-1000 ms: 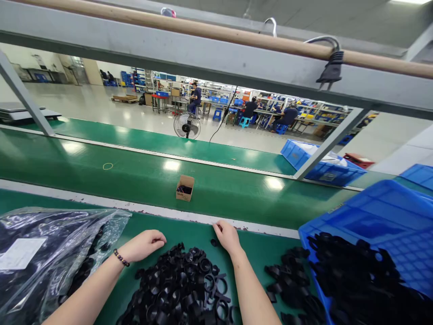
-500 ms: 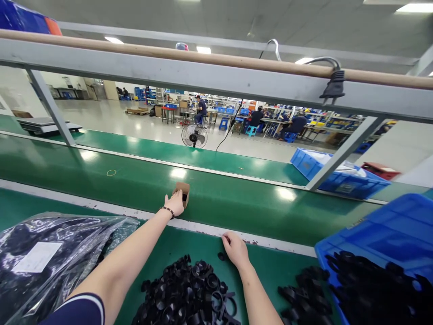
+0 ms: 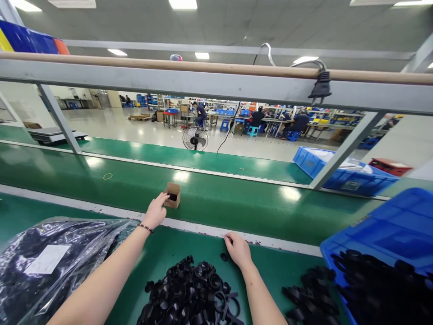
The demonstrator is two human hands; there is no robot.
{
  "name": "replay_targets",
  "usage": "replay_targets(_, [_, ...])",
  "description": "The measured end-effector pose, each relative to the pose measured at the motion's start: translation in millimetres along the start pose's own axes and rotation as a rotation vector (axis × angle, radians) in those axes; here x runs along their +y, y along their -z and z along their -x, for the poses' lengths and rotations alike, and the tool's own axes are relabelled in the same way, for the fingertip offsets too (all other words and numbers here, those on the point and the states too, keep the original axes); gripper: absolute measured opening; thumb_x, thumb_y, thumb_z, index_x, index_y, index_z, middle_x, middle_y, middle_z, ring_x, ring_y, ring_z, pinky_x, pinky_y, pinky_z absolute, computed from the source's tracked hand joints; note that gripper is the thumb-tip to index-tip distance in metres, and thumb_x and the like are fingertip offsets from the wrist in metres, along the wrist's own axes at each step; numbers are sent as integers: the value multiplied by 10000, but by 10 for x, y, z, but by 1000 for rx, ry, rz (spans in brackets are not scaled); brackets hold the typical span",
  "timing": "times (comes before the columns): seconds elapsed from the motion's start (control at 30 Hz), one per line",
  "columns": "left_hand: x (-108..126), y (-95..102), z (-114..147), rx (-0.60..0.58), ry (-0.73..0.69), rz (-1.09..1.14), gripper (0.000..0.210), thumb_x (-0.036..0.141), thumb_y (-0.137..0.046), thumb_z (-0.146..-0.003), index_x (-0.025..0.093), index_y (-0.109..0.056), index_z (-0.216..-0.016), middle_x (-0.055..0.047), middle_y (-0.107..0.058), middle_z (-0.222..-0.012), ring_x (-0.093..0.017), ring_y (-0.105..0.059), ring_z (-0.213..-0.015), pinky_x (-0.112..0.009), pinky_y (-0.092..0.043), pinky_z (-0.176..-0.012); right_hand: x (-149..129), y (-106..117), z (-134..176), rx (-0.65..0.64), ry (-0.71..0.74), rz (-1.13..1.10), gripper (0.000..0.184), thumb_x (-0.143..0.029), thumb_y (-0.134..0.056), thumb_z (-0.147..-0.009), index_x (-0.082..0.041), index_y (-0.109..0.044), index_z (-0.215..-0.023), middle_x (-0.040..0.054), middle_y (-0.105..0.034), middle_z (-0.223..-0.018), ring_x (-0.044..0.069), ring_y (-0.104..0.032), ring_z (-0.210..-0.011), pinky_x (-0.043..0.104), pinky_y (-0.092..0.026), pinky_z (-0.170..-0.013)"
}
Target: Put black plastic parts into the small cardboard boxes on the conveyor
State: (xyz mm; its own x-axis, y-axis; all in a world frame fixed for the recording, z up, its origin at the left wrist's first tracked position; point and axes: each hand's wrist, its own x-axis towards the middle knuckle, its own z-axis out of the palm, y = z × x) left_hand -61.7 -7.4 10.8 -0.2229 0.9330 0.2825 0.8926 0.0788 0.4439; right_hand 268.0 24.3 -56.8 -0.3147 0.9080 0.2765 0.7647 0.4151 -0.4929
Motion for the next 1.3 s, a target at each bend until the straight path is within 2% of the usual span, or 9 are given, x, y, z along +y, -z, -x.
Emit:
replay_targets(0.1, [-71,198,459,-53,-36,139,426,150,-315,-734,165,-503,-1116,-61,-551,-1131,-182,-484,-1059,-329,-370,-936,-6,0,-6,-4,-12,10,244,-272,-354,-775,-215,-582,-710,1,-578,-685,131,-518,-640,226,-353,-584])
replay_targets(0.27, [-20,464,1213,-450,-137,43,264,225,-368,-775,215,-631,-749,-29,-593,-786,-171,-546,-796,-299,-437,-754,-22,-2,-17,-56,-21,6,266,-314,-343,-783,-211,-585,-747,9,-595,-736,140,-531,-681,234,-357,-599])
replay_targets(0.37, [56,538,1562,-472,-170,-29,208,283,-456,-759,243,-610,-894,-41,-571,-898,-209,-506,-906,-355,-411,-818,-20,-14,-24,-69,-31,-1,271,-334,-347,-774,-210,-587,-756,11,-602,-765,147,-538,-709,241,-366,-614])
replay_targets(0.47, [111,520,1833,-460,-267,-31,373,330,-525,-735,297,-500,-1107,-49,-499,-1130,-257,-390,-1106,-414,-337,-933,-10,-28,-33,-73,-44,0,271,-349,-357,-765,-214,-593,-764,10,-607,-768,151,-543,-713,246,-371,-616])
replay_targets(0.57, [126,465,2001,-492,-297,-28,405,316,-509,-758,322,-451,-1158,-48,-452,-1205,-251,-392,-1115,-394,-361,-926,-7,-31,-40,-77,-44,3,275,-359,-357,-765,-219,-593,-765,10,-612,-779,154,-546,-717,251,-375,-619])
replay_targets(0.7, [145,441,2059,-471,-289,-31,377,280,-467,-788,301,-441,-1163,-54,-506,-1136,-233,-431,-1070,-376,-374,-910,-17,-19,-45,-85,-44,6,279,-370,-353,-764,-221,-589,-767,13,-615,-789,159,-549,-711,256,-379,-616])
replay_targets(0.97, [156,404,1980,-471,-238,27,149,298,-465,-797,229,-545,-903,-35,-543,-857,-178,-476,-831,-304,-405,-752,-3,-30,-53,-89,-58,5,285,-377,-359,-753,-221,-598,-772,11,-617,-783,158,-552,-710,258,-383,-615])
replay_targets(1.13, [144,256,1644,-353,-186,230,135,268,-432,-810,208,-553,-820,-13,-546,-809,-140,-478,-798,-266,-393,-747,-4,-27,-43,-95,-42,-6,278,-370,-355,-767,-221,-590,-774,11,-613,-798,160,-550,-741,261,-390,-641])
replay_targets(1.3, [324,-80,1221,-312,-182,332,163,210,-423,-782,190,-574,-725,-11,-555,-750,-133,-497,-765,-260,-392,-727,0,-18,-32,-88,-44,-21,270,-365,-351,-777,-224,-581,-784,14,-611,-828,168,-550,-770,269,-396,-653])
